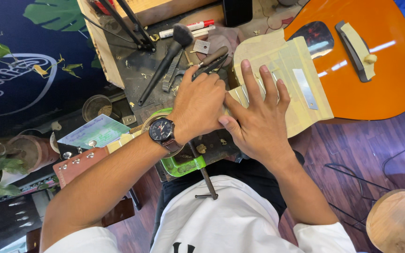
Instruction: The person applies masking tape to the fretboard of a guitar neck clamped in a vise, then uses a metal scraper to remove old material from between the frets. They repeatedly apply and remove tape while scraping and cleaning the fretboard area.
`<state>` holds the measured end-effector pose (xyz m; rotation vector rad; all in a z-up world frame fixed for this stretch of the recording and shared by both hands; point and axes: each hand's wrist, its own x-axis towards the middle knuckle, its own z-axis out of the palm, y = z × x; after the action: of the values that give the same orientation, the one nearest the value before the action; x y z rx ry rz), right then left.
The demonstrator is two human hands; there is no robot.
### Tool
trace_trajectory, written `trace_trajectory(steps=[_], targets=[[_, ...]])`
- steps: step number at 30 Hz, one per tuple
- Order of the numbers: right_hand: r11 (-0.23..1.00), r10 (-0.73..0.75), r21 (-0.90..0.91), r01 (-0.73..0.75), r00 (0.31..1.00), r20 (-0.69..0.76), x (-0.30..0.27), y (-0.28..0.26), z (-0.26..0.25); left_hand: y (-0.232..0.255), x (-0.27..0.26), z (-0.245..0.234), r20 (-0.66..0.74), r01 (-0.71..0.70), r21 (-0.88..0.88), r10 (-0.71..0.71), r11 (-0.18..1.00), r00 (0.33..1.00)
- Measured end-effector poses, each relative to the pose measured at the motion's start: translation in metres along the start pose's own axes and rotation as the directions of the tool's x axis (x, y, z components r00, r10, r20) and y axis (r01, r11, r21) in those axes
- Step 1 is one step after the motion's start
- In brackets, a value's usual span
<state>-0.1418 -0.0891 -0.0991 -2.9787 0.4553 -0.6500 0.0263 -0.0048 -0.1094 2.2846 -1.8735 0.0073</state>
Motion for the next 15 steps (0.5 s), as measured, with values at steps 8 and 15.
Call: trace_trajectory(steps=[8, 15], targets=[[0.988, -0.028, 0.150, 0.028, 1.000, 0.002, -0.040, 0.016, -0.032, 0.002, 0.003, -0.001, 0.008, 0.045, -0.032, -0.044, 0.998, 0.999], [0.931, 0.312, 0.252, -0.263, 0.932, -0.183, -0.052, 0.067, -0.063, 0.000, -0.001, -0.014, 0.023, -0.016, -0.011, 0.017, 1.000, 1.000]])
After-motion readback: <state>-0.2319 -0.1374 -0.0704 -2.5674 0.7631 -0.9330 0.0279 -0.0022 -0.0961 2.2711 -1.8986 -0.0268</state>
